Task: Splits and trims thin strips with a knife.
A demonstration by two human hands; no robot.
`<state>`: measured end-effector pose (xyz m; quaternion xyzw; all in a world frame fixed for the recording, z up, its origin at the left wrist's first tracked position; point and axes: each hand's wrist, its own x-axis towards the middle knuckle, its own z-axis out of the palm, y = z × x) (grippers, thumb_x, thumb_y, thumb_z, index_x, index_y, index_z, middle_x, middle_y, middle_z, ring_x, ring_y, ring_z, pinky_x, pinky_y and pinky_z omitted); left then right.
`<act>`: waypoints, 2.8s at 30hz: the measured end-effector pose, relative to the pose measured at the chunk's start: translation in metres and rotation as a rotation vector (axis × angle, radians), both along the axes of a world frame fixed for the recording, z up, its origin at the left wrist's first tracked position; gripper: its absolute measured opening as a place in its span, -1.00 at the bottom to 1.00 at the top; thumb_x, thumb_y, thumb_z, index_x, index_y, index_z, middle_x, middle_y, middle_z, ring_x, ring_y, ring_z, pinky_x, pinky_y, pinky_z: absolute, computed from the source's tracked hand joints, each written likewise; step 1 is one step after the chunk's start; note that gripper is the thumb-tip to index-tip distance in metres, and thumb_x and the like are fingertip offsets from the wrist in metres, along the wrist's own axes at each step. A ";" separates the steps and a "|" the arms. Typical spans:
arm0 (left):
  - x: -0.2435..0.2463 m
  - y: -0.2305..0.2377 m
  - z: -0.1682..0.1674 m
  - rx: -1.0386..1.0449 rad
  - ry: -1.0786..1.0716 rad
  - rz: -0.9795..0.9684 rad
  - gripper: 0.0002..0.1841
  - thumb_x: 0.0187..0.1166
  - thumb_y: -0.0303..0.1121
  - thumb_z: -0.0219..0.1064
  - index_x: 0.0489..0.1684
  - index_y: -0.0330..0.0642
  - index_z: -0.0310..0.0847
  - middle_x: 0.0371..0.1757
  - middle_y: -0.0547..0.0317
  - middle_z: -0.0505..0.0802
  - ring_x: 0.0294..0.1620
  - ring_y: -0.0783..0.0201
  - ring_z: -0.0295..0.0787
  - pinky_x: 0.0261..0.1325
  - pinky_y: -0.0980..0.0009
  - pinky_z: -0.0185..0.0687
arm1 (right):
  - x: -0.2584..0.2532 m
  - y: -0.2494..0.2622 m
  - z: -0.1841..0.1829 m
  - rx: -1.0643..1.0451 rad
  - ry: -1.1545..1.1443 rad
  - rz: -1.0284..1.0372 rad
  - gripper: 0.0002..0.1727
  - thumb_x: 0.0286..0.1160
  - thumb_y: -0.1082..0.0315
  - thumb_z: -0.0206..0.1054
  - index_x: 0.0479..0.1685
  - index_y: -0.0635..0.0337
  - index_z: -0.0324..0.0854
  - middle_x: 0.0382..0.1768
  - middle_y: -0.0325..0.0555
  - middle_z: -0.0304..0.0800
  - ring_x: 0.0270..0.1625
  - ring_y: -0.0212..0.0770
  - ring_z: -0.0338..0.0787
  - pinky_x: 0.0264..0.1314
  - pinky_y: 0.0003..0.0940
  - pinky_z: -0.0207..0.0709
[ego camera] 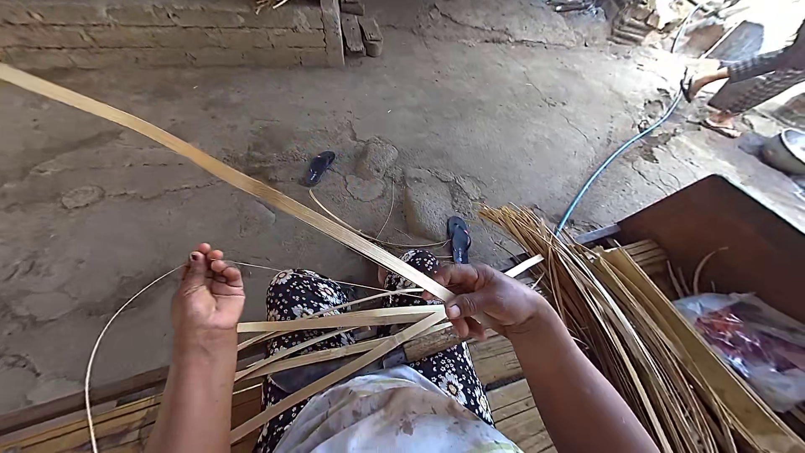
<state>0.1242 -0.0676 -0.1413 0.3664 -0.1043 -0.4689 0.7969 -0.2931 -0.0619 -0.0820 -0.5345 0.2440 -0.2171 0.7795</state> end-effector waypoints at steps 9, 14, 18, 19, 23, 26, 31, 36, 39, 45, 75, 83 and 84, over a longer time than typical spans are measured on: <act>0.005 -0.002 -0.009 -0.011 0.008 -0.022 -0.65 0.92 -0.27 -0.12 -0.13 0.01 0.63 -0.40 0.41 0.85 -0.46 0.57 0.80 -0.35 0.69 0.75 | -0.002 0.006 -0.008 -0.014 -0.028 -0.201 -0.62 0.52 0.35 0.43 0.33 0.06 0.74 -0.39 -0.31 0.86 -0.63 -0.54 0.68 -0.64 -0.62 0.60; 0.008 -0.008 -0.005 -0.020 0.010 0.022 -0.65 0.92 -0.29 -0.13 -0.15 -0.01 0.62 -0.43 0.41 0.84 -0.47 0.57 0.79 -0.36 0.69 0.75 | -0.008 0.003 -0.013 -0.046 -0.125 -0.237 -0.75 0.56 0.33 0.44 0.17 0.03 0.82 -0.41 -0.27 0.89 -0.59 -0.50 0.75 -0.61 -0.60 0.64; -0.003 -0.009 0.000 -0.070 -0.105 -0.210 -0.53 0.92 -0.08 -0.25 0.03 0.16 0.70 -0.18 0.39 0.93 -0.29 0.51 0.86 -0.25 0.61 0.78 | -0.008 0.004 -0.013 -0.029 -0.141 -0.297 -0.74 0.56 0.39 0.43 0.17 0.08 0.81 -0.42 -0.23 0.88 -0.61 -0.49 0.74 -0.64 -0.59 0.64; -0.015 -0.007 0.004 -0.055 -0.175 -0.336 -0.49 0.89 0.06 -0.28 0.20 0.22 0.68 -0.03 0.36 0.93 -0.17 0.45 0.87 -0.17 0.55 0.78 | -0.004 0.005 -0.012 -0.023 -0.134 -0.306 -0.75 0.55 0.40 0.43 0.16 0.10 0.81 -0.43 -0.23 0.88 -0.61 -0.48 0.74 -0.64 -0.60 0.63; -0.090 0.002 0.020 -0.114 -0.295 -0.805 -0.10 0.48 0.24 0.39 0.77 -0.08 0.23 0.47 0.06 0.73 0.34 0.13 0.75 0.25 0.22 0.72 | 0.021 0.007 -0.012 0.003 -0.090 -0.317 -0.76 0.53 0.41 0.43 0.12 0.12 0.82 -0.47 -0.22 0.86 -0.63 -0.49 0.72 -0.66 -0.60 0.60; -0.136 0.006 0.041 -0.122 -0.178 -0.836 -0.39 0.55 -0.21 0.44 0.55 -0.28 0.44 0.19 -0.05 0.85 0.20 0.12 0.82 0.30 0.19 0.71 | 0.037 0.012 -0.015 0.024 -0.043 -0.308 -0.75 0.51 0.43 0.43 0.12 0.12 0.83 -0.45 -0.21 0.87 -0.63 -0.50 0.71 -0.66 -0.61 0.59; -0.143 -0.013 0.069 0.032 -0.052 -0.480 -0.73 0.86 -0.45 -0.06 -0.17 -0.18 0.57 -0.55 0.22 0.73 -0.52 0.33 0.77 -0.24 0.36 0.85 | 0.033 0.019 -0.022 -0.008 -0.005 -0.295 -0.75 0.49 0.41 0.45 0.10 0.09 0.85 -0.48 -0.21 0.85 -0.65 -0.49 0.69 -0.67 -0.61 0.57; -0.105 -0.032 0.077 0.036 0.024 -0.250 -0.75 0.86 -0.37 -0.05 -0.21 -0.08 0.53 -0.63 0.32 0.61 -0.61 0.40 0.65 -0.33 0.43 0.77 | 0.016 0.025 -0.034 -0.044 0.058 -0.277 -0.75 0.50 0.38 0.45 0.11 0.02 0.86 -0.46 -0.23 0.86 -0.65 -0.50 0.68 -0.69 -0.62 0.55; -0.071 -0.037 0.078 -0.043 0.050 -0.181 -0.69 0.88 -0.29 -0.09 -0.18 -0.03 0.61 -0.65 0.40 0.60 -0.62 0.44 0.64 -0.32 0.47 0.76 | 0.005 0.028 -0.038 -0.053 0.063 -0.302 -0.74 0.49 0.36 0.45 0.11 -0.01 0.87 -0.49 -0.24 0.86 -0.67 -0.51 0.68 -0.70 -0.62 0.54; -0.055 -0.027 0.072 0.042 -0.027 -0.146 -0.58 0.89 0.04 -0.16 0.38 0.06 0.45 -0.08 0.21 0.87 -0.07 0.26 0.88 0.12 0.26 0.79 | 0.008 0.028 -0.032 -0.030 0.068 -0.407 -0.76 0.50 0.40 0.42 0.08 0.06 0.85 -0.50 -0.22 0.84 -0.66 -0.48 0.69 -0.68 -0.60 0.58; 0.093 0.048 -0.011 -0.017 0.017 0.321 -0.63 0.93 -0.22 -0.19 -0.20 -0.03 0.54 -0.48 0.41 0.77 -0.47 0.57 0.75 -0.30 0.68 0.73 | -0.080 0.044 -0.024 -0.432 0.863 -0.368 -0.78 0.58 0.37 0.33 0.05 0.12 0.84 -0.27 -0.21 0.93 -0.34 -0.35 0.90 -0.21 -0.34 0.85; 0.217 0.186 -0.083 0.420 -0.138 0.712 -0.78 0.89 -0.29 -0.06 0.23 -0.12 0.43 -0.10 0.21 0.72 -0.14 0.41 0.75 0.02 0.48 0.70 | -0.212 0.058 -0.049 -0.778 1.218 -0.527 -0.69 0.67 0.32 0.23 0.19 0.13 0.84 -0.07 0.20 0.91 -0.11 0.20 0.89 0.05 0.40 0.61; 0.229 0.200 -0.088 0.592 -0.273 0.616 -0.76 0.87 -0.27 0.00 0.30 -0.13 0.43 -0.06 0.20 0.76 -0.18 0.39 0.79 -0.06 0.47 0.75 | -0.228 0.059 -0.051 -0.801 1.236 -0.531 -0.69 0.70 0.37 0.21 0.20 0.16 0.84 0.03 0.28 0.88 0.01 0.29 0.87 0.16 0.43 0.58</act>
